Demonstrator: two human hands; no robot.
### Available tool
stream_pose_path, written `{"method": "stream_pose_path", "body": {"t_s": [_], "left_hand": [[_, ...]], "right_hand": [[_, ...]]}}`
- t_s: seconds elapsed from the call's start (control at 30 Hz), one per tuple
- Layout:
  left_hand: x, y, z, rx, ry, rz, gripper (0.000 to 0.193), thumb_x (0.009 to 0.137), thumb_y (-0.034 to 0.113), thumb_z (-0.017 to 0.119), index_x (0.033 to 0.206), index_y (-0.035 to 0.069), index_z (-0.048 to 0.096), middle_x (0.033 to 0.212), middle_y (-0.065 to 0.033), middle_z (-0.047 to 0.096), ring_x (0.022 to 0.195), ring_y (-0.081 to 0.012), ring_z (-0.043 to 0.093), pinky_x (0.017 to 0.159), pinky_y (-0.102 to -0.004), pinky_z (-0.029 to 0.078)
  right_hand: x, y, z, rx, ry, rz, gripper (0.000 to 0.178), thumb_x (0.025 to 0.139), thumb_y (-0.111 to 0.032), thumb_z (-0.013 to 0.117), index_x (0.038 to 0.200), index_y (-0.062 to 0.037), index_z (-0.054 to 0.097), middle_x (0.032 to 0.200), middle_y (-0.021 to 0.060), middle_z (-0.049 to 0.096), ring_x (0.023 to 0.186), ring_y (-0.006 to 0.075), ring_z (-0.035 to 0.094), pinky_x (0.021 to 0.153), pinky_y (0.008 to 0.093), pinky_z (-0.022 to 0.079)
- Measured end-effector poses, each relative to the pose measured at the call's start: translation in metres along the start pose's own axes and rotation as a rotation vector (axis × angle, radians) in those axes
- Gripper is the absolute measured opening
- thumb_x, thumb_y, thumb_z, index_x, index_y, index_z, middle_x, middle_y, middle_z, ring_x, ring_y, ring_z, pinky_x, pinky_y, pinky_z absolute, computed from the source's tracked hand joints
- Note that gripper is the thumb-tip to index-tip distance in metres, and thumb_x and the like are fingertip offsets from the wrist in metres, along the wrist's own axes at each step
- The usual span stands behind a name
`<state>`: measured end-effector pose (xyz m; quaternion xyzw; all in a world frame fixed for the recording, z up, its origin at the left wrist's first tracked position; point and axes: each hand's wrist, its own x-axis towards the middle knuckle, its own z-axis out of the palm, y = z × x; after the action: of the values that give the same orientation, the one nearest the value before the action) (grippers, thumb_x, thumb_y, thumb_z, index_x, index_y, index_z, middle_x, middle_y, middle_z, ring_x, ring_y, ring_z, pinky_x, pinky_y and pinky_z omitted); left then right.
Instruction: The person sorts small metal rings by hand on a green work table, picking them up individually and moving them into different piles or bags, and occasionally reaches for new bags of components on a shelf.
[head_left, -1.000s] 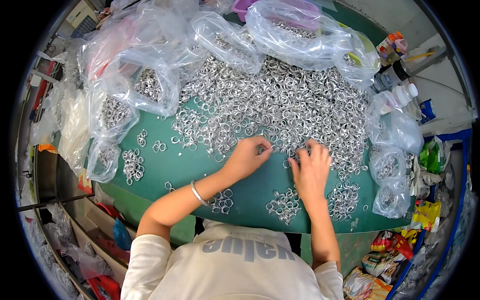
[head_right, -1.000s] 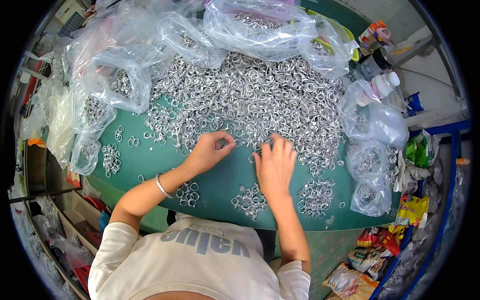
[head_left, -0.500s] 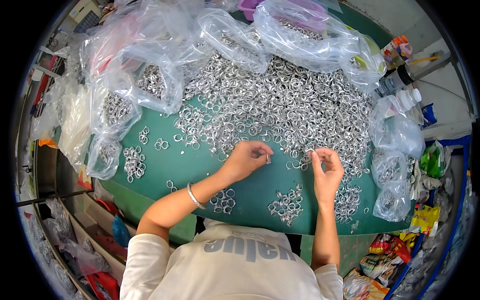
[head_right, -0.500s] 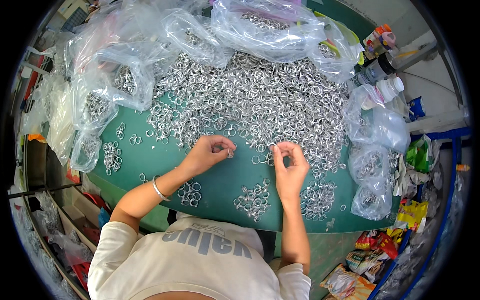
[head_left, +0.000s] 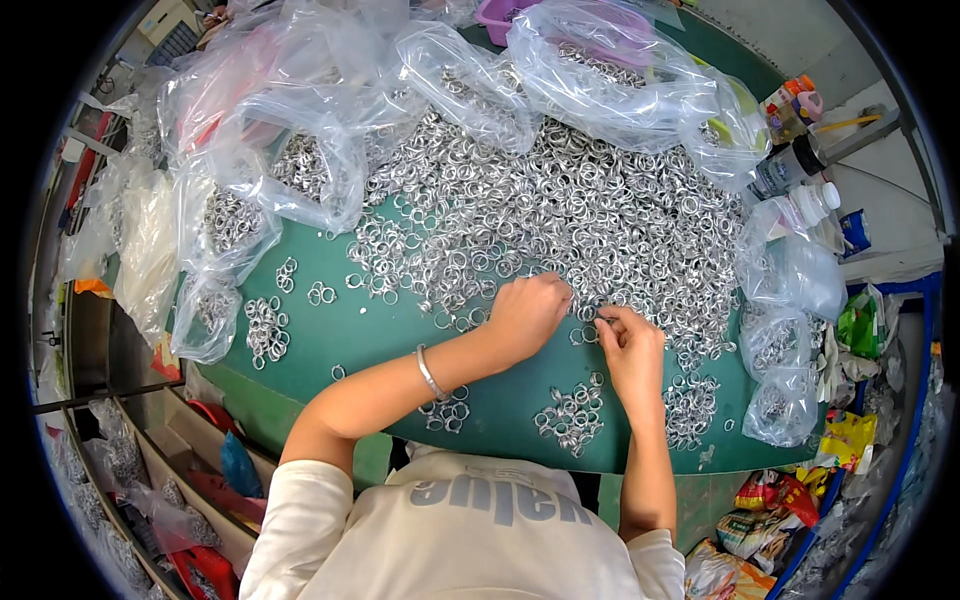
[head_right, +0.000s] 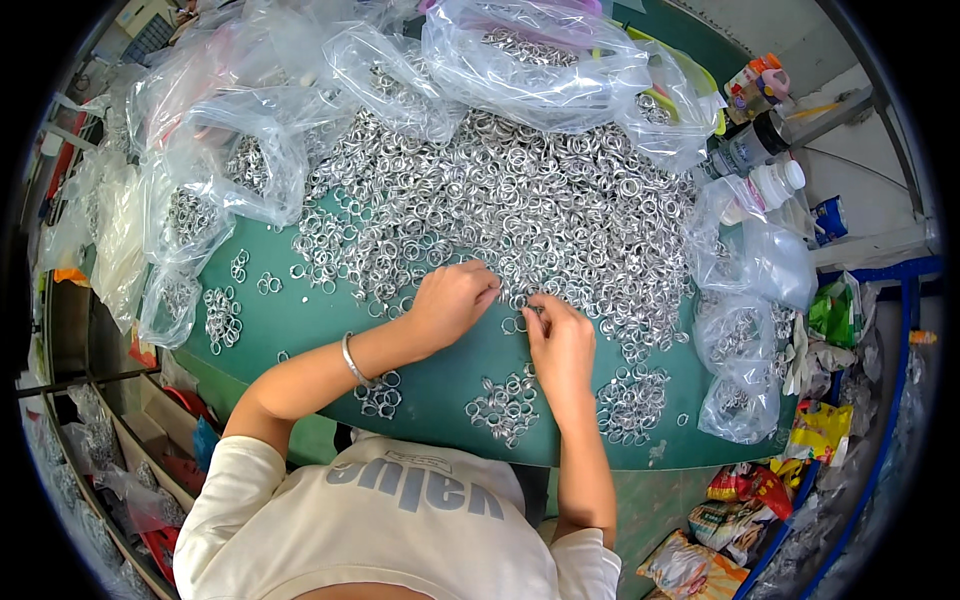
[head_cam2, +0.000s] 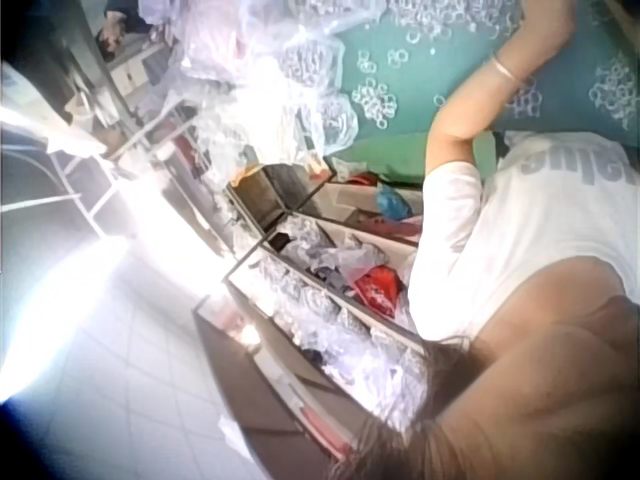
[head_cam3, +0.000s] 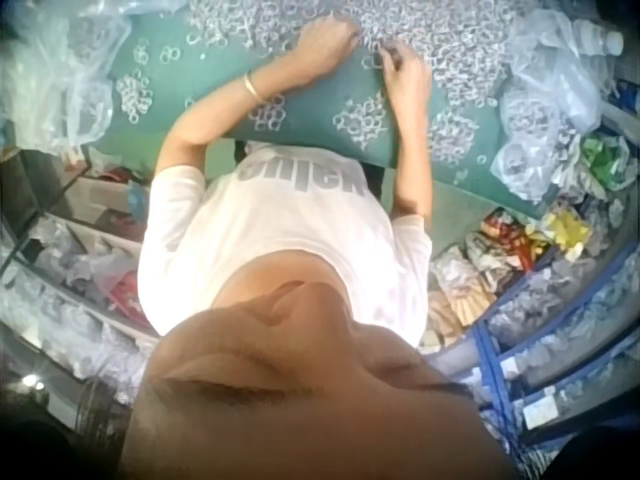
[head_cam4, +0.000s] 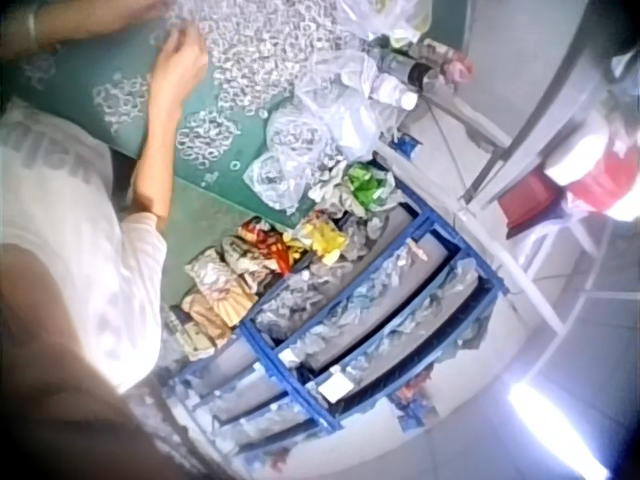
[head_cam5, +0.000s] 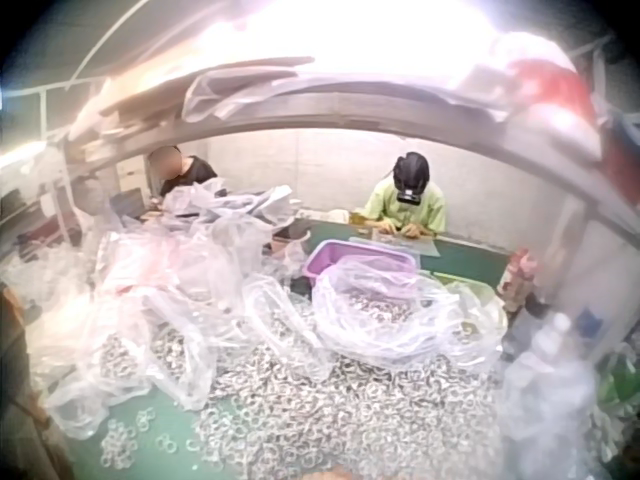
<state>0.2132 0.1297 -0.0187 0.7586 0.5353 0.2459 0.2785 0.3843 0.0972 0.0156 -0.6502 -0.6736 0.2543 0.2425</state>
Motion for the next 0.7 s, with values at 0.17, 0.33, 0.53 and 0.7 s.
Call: {"method": "stream_pose_path", "body": {"t_s": [0.17,0.33,0.53,0.7], "left_hand": [[-0.003,-0.004,-0.025,-0.784,-0.233,-0.319,0.010,0.084,0.016,0.067,0.089,0.008,0.070,0.080,0.0006,0.066,0.063,-0.0107,0.058,0.055,-0.0283,0.046],[-0.021,0.020,-0.045,-0.978,-0.378,-0.528,0.015,0.084,0.019,0.069,0.093,0.007,0.069,0.079,0.0021,0.063,0.070,-0.0058,0.054,0.057,-0.0219,0.042],[-0.048,0.042,-0.033,-0.481,-0.159,0.113,0.018,0.078,0.000,0.064,0.096,0.002,0.064,0.087,-0.0095,0.061,0.071,-0.0221,0.061,0.062,-0.0332,0.050],[-0.054,0.054,-0.026,-0.168,-0.218,0.381,0.023,0.075,0.002,0.066,0.098,0.006,0.062,0.097,-0.0082,0.058,0.075,-0.0277,0.063,0.058,-0.0347,0.053]], "right_hand": [[-0.005,-0.003,-0.002,0.821,-0.027,0.240,0.009,0.091,-0.006,0.059,0.096,0.0010,0.063,0.071,0.0019,0.060,0.055,0.0066,0.053,0.044,0.0197,0.039],[-0.011,-0.009,0.008,1.301,-0.282,0.374,0.020,0.098,-0.016,0.048,0.105,0.0000,0.056,0.082,0.0055,0.060,0.065,0.0109,0.057,0.052,0.0240,0.047],[-0.032,-0.006,0.015,1.677,-0.495,0.478,0.029,0.100,-0.031,0.042,0.106,-0.0045,0.051,0.094,0.0060,0.058,0.074,0.0152,0.058,0.061,0.0289,0.050],[-0.040,-0.025,0.000,1.673,-0.430,0.824,0.030,0.100,-0.034,0.043,0.102,-0.0065,0.054,0.093,0.0056,0.060,0.078,0.0143,0.059,0.067,0.0293,0.049]]}}
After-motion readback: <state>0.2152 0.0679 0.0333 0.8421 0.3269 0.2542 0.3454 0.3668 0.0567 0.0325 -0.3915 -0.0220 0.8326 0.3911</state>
